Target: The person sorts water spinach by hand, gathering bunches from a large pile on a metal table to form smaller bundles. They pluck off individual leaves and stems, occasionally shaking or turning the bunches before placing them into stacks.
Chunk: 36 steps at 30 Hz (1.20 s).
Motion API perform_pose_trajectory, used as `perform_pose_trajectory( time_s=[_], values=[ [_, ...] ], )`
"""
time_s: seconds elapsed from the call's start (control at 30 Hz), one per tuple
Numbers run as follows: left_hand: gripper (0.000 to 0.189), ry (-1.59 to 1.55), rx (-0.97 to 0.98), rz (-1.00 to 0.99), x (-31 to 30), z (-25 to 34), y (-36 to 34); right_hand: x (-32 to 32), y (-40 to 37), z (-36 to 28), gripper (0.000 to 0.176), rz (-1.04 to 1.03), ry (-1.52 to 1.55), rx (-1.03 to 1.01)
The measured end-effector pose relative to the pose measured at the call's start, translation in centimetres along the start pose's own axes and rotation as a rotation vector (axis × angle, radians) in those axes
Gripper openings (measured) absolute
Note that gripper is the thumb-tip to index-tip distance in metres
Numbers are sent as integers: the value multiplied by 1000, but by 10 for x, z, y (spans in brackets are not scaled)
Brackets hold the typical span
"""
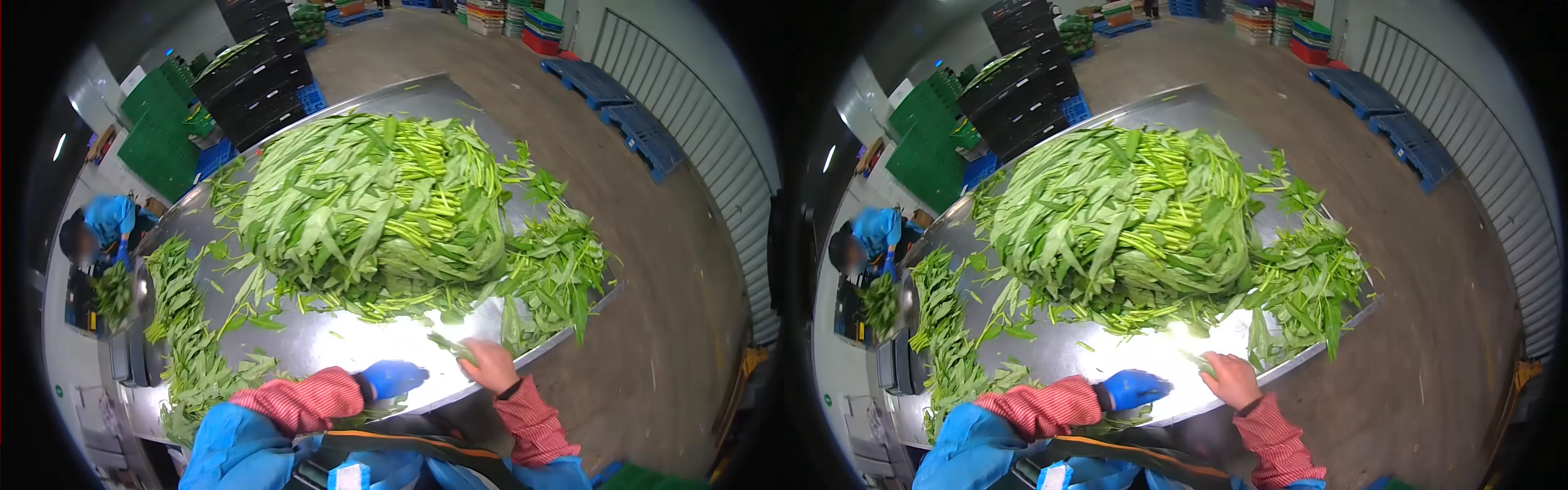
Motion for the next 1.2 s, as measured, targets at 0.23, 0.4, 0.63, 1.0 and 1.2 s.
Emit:
perform_pose_trajectory(
  time_s=[0.23,0.4,0.63,1.0,1.2],
  values=[
    [29,-114,-418,470,-32,-21,-100,-90,106,-123,64,362,-261,-454],
    [28,-80,-264,469,-9,-13,-110,-98,214,-138,90,283,-503,-408],
    [33,-162,-484,465,-26,-24,-135,-101,230,-138,88,101,-516,-254],
    [28,-211,-492,479,-5,-23,-144,-92,249,-142,71,77,-626,-221],
    [33,-289,-533,470,-3,-30,-144,-116,248,-173,74,80,-536,-224]
  ],
)
Point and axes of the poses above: each hand's wrist, its own y-axis towards the middle knuckle, its own x-axis out of the palm, z = x × y, the point moved 5 cm from there along y, towards the middle knuckle, and after that the axes turned 8 degrees about y, right-handed, at the moved point
